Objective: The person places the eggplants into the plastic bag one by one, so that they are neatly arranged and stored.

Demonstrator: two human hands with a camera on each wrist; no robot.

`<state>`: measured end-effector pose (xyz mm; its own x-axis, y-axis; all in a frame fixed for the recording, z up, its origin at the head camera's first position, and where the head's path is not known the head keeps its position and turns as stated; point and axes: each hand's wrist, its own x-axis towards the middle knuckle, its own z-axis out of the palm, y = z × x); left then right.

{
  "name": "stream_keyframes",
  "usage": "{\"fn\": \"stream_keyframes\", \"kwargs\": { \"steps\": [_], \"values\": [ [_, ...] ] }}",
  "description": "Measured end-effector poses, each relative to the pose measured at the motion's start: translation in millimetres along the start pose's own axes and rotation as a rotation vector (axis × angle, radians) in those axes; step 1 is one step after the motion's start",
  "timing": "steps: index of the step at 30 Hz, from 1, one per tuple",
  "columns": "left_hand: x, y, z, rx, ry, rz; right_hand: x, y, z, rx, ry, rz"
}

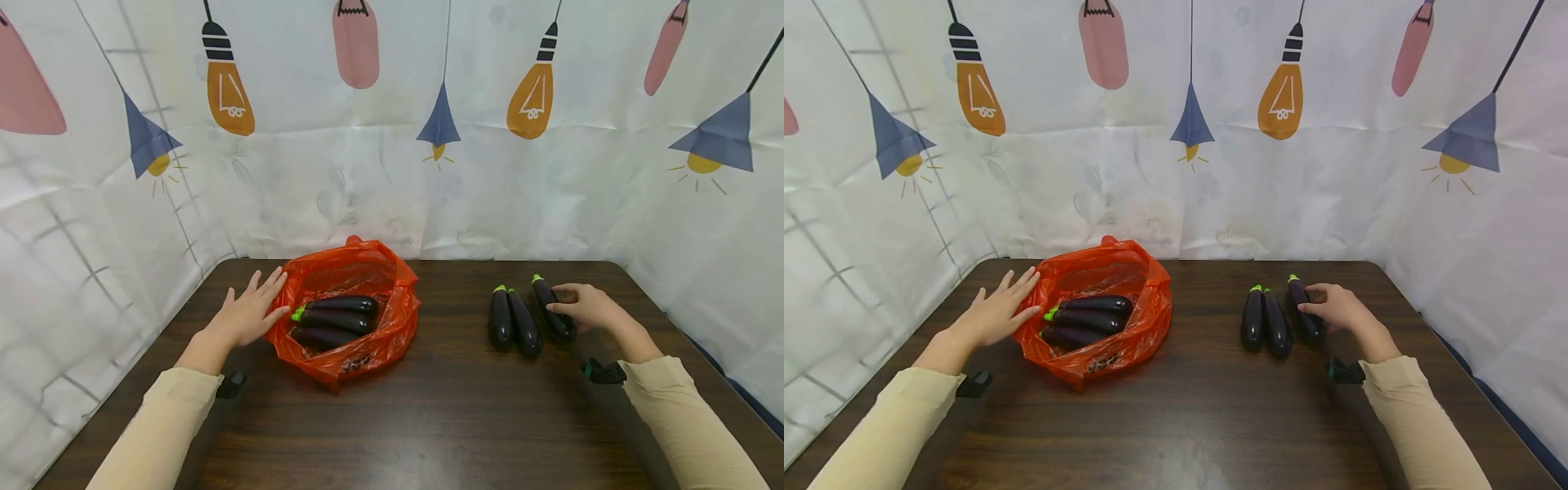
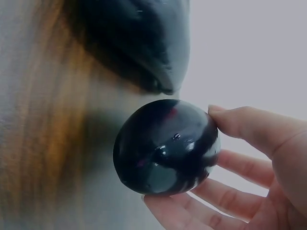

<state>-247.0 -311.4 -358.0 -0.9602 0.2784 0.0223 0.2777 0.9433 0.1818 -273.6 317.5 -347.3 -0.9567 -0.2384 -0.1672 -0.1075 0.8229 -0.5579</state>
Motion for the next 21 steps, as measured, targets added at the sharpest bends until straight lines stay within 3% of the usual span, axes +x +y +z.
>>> {"fn": "stream_keyframes", "kwargs": {
  "steps": [9,21],
  "values": [
    [0.3,-1.5,1.2,0.005,0.008,-0.001,2.3,-15.0,-15.0,-0.033,0.035,-0.03],
    [-1.3,-3.4,0.8,-0.001,0.005,0.001,1.0,-35.7,-17.7,-0.052,0.053,-0.08]
  ]
}}
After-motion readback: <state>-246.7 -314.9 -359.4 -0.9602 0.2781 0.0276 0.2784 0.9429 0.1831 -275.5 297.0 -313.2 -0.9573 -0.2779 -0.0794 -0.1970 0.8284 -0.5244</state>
